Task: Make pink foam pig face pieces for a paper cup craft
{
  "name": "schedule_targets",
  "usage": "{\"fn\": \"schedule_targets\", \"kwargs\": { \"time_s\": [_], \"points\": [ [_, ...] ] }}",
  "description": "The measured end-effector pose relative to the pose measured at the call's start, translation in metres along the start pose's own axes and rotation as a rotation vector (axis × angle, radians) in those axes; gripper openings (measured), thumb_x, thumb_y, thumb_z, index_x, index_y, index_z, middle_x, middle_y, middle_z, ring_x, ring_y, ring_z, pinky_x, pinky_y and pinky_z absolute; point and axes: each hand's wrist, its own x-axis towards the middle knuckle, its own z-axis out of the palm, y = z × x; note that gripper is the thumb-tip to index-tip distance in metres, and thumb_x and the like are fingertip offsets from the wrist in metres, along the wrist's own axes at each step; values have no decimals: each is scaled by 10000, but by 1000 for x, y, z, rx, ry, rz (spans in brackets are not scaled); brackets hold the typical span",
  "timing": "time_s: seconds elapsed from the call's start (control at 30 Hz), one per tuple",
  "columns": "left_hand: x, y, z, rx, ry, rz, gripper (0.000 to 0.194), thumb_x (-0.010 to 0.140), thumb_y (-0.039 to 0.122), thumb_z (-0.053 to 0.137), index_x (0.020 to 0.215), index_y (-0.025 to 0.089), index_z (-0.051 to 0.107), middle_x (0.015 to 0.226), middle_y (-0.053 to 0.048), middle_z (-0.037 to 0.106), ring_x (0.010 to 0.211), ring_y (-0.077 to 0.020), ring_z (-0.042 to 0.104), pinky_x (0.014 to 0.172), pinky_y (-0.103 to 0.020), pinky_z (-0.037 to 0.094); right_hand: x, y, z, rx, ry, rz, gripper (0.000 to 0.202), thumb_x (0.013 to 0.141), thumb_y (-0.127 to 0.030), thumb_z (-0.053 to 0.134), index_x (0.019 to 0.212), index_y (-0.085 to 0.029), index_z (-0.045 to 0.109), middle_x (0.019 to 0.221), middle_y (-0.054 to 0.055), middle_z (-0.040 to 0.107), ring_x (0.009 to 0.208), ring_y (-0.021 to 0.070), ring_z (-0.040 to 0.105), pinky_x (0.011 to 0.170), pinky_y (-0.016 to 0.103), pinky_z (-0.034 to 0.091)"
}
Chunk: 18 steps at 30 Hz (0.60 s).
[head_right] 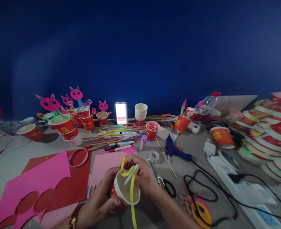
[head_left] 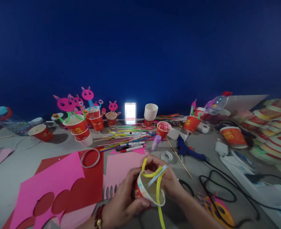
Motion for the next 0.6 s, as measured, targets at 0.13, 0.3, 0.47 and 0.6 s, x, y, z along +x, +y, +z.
{"fn": "schedule_targets", "kwargs": {
  "time_s": [0.13,0.3,0.47,0.6],
  "points": [
    [2,-6,7,-11,41,-7,882,674,618,808,1376,262,410,1325,-127,564,1210,-326,573,1027,-448,470,1,-5,2,41,5,81,267,769,-407,780,838,-195,633,788,-5,580,667,145,546,625,248,459],
    [1,-5,10,108,84,-54,704,755,355,808,1331,255,416,1256,-99,577,1130,-279,605,971,-411,501,2,-7,4,26,12,48,288,734,-436,799,829,-206,653,785,-4,595,677,153,560,630,257,483],
    [0,-5,6,49,120,-70,583,812,325,744,1295,260,423,1188,-55,580,1058,-227,604,917,-342,504,0,-3,-1,-56,28,-30,303,836,-465,693,1021,-227,664,878,40,650,775,198,629,709,304,541],
    [2,-11,2,-30,235,-62,494,869,371,685,1271,239,429,1112,-39,574,943,-188,599,828,-302,514,-8,-4,-8,-296,175,-336,226,883,-268,586,1108,-247,603,1063,85,631,1021,254,618,893,396,531]
  ]
}}
